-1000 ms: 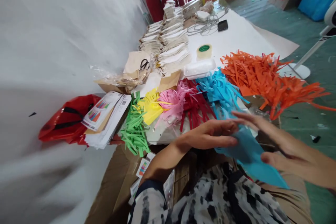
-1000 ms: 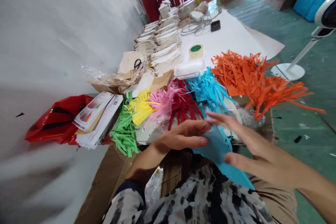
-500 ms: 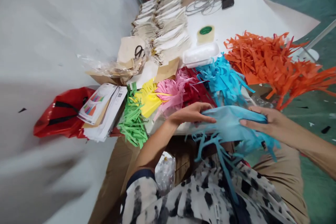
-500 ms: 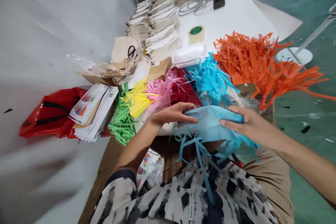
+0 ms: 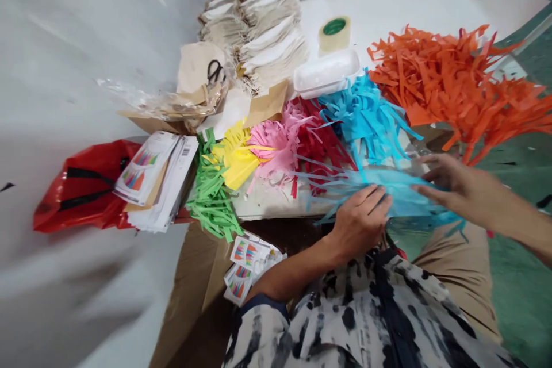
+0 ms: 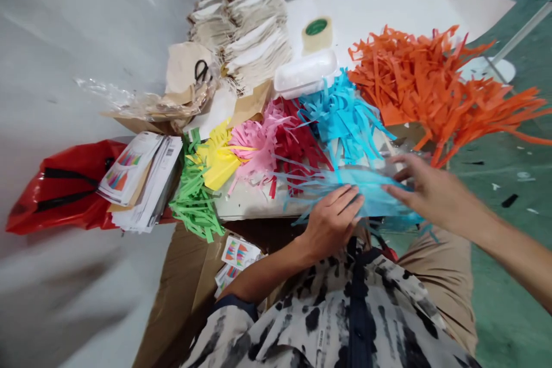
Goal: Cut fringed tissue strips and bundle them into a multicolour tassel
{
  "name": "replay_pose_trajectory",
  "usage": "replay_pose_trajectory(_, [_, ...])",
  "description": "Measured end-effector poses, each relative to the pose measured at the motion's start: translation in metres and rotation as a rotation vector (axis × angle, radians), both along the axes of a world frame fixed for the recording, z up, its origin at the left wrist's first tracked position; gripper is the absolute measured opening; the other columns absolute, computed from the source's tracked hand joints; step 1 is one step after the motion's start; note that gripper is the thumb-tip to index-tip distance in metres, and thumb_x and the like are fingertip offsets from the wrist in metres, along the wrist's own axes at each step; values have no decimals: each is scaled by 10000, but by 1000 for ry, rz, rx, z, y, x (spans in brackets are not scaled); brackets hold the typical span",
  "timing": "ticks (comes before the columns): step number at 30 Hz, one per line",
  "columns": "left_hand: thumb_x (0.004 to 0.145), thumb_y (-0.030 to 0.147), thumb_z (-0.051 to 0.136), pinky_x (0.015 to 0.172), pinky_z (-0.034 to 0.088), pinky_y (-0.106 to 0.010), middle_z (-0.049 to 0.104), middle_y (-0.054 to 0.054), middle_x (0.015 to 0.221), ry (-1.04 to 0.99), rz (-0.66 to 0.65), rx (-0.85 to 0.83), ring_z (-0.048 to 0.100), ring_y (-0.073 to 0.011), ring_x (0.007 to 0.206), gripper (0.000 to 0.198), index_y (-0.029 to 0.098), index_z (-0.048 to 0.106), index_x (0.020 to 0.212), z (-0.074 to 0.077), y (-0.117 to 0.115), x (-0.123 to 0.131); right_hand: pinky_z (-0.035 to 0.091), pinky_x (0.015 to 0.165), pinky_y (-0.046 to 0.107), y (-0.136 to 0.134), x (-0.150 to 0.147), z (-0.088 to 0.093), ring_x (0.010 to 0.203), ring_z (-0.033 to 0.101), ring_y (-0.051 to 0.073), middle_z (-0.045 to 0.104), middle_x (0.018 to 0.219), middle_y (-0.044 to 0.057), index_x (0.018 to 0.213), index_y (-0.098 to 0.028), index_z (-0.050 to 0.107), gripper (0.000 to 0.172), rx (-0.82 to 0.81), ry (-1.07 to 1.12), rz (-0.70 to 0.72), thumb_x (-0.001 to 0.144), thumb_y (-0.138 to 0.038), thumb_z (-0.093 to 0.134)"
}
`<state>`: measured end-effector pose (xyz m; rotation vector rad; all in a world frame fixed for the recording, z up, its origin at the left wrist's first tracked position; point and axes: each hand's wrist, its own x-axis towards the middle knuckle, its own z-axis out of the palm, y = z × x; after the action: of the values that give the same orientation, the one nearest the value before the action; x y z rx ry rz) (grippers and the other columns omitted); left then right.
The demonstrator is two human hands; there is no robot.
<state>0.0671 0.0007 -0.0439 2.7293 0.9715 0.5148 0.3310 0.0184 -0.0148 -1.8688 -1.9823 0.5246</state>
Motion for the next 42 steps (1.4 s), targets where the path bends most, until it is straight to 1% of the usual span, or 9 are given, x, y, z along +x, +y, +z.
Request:
replay_pose_trajectory(3, [1048,250,480,1178,535,-411,676,-123,1458,0,-3,68,593,-245,1420,395,103,686,1351,1,2,-2,518,670,439,-16,6,18,934,713,348,738,1213,176,1441,-230,566,642,202,-302,-42,944,-621,457])
replay_pose_trajectory(7, [1037,246,520,1046,586,-387,721,-107,1389,-7,-9,134,647,-249,1334,343,118,718,1286,8,1,-5,508,1026,518,-47,-18,12,1235,651,341,694,1387,134,1444,-239,595,525,352,-202,396,961,-442,558])
replay_pose_trajectory(11, [1041,271,519,1011,565,-363,749,-96,1316,-10,-35,63,687,-218,1200,307,138,736,1213,15,-2,-11,516,947,471,-55,-30,-15,1162,689,307,766,1285,95,1306,-221,711,362,397,-229,505,981,-318,585])
replay_pose_trajectory(14, [1031,259,533,982,543,-359,771,-75,1243,-31,-15,-45,685,-197,1097,276,157,730,1195,22,-3,-20,534,938,405,-44,-19,-21,1083,724,228,794,1221,38,1184,-280,765,262,284,-33,538,1010,-332,576])
replay_pose_trajectory(16, [1020,276,565,949,527,-371,776,-57,1210,-61,51,-127,671,-203,1088,244,188,729,1178,26,-1,-25,558,910,355,-34,-10,-18,1015,743,197,812,1142,18,1114,-291,784,239,168,118,484,1006,-392,595])
replay_pose_trajectory(19, [1021,349,593,915,505,-380,778,-47,1129,-97,208,-227,659,-211,1067,212,214,737,1099,30,6,-27,568,751,308,-23,-5,-14,853,768,191,832,1012,0,1025,-286,805,310,18,194,247,973,-524,613])
replay_pose_trajectory(25, [1004,383,609,807,477,-361,728,-37,971,6,387,-172,636,-209,913,194,212,695,966,25,20,-19,421,532,329,-13,-16,-18,563,689,236,767,688,37,1008,-250,804,613,-35,-10,-10,921,-763,480])
replay_pose_trajectory(30, [966,380,644,719,452,-359,683,-46,910,85,444,-87,624,-208,852,171,211,668,961,21,29,-12,376,538,323,-9,-26,-20,718,721,268,797,923,62,1048,-255,735,531,58,-193,-17,956,-701,461])
replay_pose_trajectory(42, [951,386,658,700,475,-289,647,-28,946,28,484,-231,633,-161,831,178,216,654,900,27,36,-12,402,556,329,-10,-27,-19,827,743,273,789,1035,-3,1023,-304,697,375,38,-202,-22,933,-627,530])
